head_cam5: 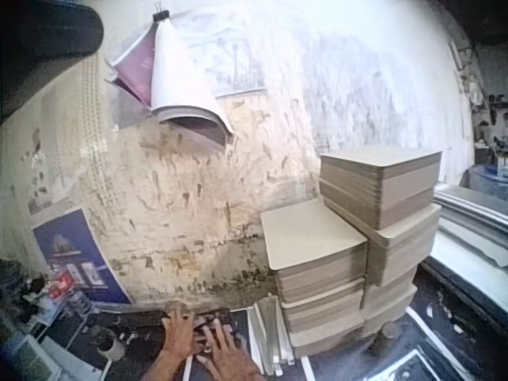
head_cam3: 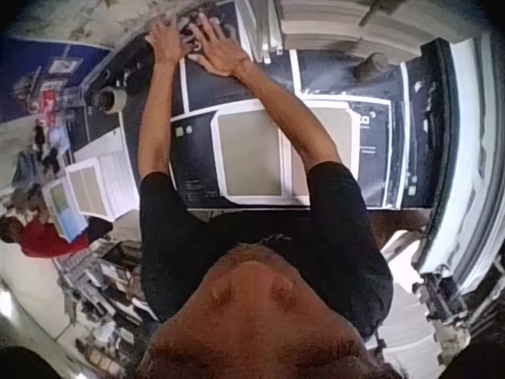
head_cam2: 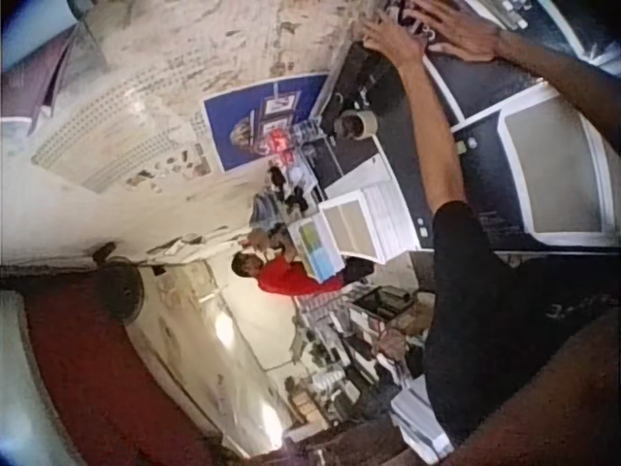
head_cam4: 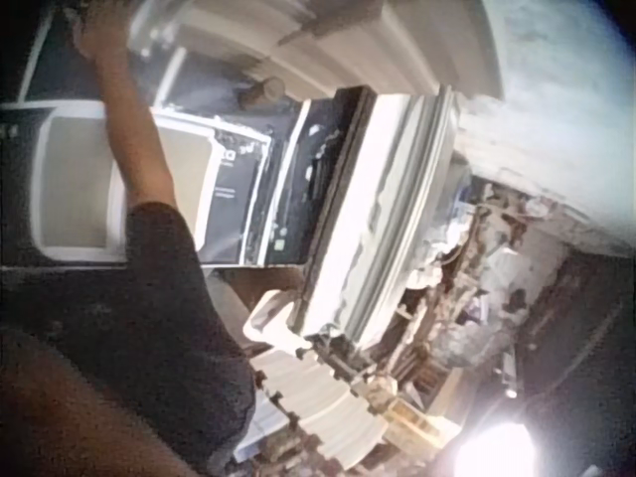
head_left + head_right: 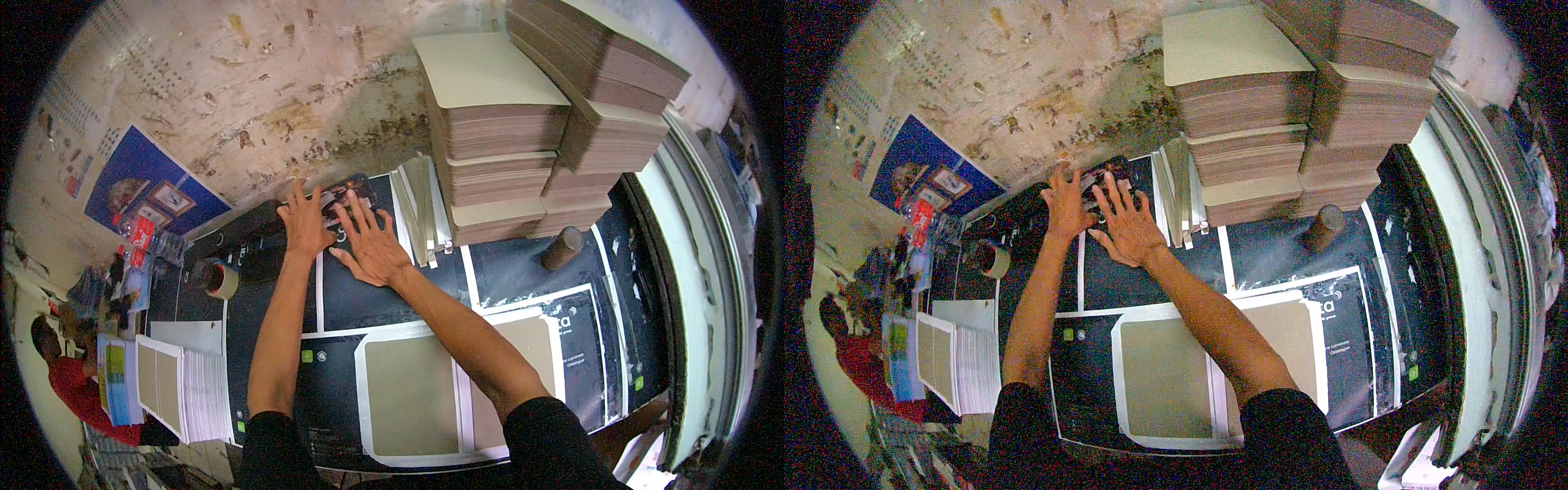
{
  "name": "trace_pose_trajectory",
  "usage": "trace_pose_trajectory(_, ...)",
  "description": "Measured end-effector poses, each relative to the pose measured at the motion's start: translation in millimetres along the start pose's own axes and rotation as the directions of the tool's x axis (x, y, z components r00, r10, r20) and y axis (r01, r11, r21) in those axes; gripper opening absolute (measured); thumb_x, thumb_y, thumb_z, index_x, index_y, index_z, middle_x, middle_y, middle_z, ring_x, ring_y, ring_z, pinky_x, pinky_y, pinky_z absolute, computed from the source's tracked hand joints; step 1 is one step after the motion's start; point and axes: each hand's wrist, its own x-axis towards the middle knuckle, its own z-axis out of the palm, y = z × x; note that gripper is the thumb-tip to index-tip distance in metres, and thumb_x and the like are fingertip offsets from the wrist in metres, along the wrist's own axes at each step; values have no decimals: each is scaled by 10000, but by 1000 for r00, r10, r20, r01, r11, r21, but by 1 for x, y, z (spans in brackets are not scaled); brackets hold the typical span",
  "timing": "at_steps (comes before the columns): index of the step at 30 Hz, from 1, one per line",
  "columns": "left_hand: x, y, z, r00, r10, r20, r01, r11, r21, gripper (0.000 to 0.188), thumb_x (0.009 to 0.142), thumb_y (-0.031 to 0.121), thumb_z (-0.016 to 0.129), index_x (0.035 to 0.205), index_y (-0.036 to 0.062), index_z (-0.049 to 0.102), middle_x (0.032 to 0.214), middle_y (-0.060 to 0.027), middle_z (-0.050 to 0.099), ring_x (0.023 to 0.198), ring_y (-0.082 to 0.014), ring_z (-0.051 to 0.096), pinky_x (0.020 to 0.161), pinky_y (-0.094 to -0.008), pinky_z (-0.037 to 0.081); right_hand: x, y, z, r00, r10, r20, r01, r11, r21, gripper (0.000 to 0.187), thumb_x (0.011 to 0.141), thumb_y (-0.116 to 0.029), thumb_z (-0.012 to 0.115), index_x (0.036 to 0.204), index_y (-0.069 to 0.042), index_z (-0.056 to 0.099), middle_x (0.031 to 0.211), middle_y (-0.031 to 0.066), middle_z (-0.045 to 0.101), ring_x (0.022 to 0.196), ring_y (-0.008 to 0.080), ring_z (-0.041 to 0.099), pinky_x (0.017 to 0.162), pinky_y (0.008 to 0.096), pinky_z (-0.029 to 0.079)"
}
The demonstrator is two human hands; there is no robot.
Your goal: The person assembles a book cover by placing cardboard pieces onto a printed sheet, folding the edges over the cardboard, and smoothing them down.
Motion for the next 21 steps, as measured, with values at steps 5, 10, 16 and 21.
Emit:
trace_pose_trajectory(5, 1, -8, 12, 993, 51, -104, -52, 999, -3, 917, 584, 134, 912, 1410, 106, 515, 1581, -215, 311, 1387, -435, 393, 1028, -606, 356, 0, -1, -2, 984, -177, 22, 178, 982, -69, 784, 1018, -385, 548, 1640, -45, 211, 1702, 265, 157, 1497, 381, 362, 1162, 567, 311)
trace_pose_trajectory(10, 7, -5, 20, 982, 101, -160, -100, 995, 13, 859, 658, 170, 881, 1425, 106, 498, 1580, -217, 313, 1386, -429, 388, 1012, -594, 358, -4, 1, 9, 977, -210, 33, 212, 965, -156, 804, 938, -243, 647, 1613, -29, 266, 1677, 292, 202, 1407, 353, 461, 1127, 559, 364)
trace_pose_trajectory(16, 4, -9, 18, 993, 37, -108, -32, 998, 52, 927, 615, 149, 907, 1442, 96, 491, 1585, -211, 309, 1384, -423, 390, 1018, -580, 364, -5, -7, -4, 986, -102, 128, 111, 991, -70, 830, 942, -272, 660, 1619, -23, 250, 1690, 294, 151, 1410, 347, 458, 1123, 545, 361)
trace_pose_trajectory(21, 1, 1, 4, 1000, 21, -20, -20, 1000, 19, 1017, 534, 149, 943, 1445, 103, 494, 1577, -193, 323, 1390, -418, 389, 1018, -584, 374, -7, 5, -7, 999, -30, -24, 30, 999, 20, 992, 879, -357, 751, 1636, -25, 203, 1693, 319, 98, 1472, 409, 376, 1141, 547, 348)
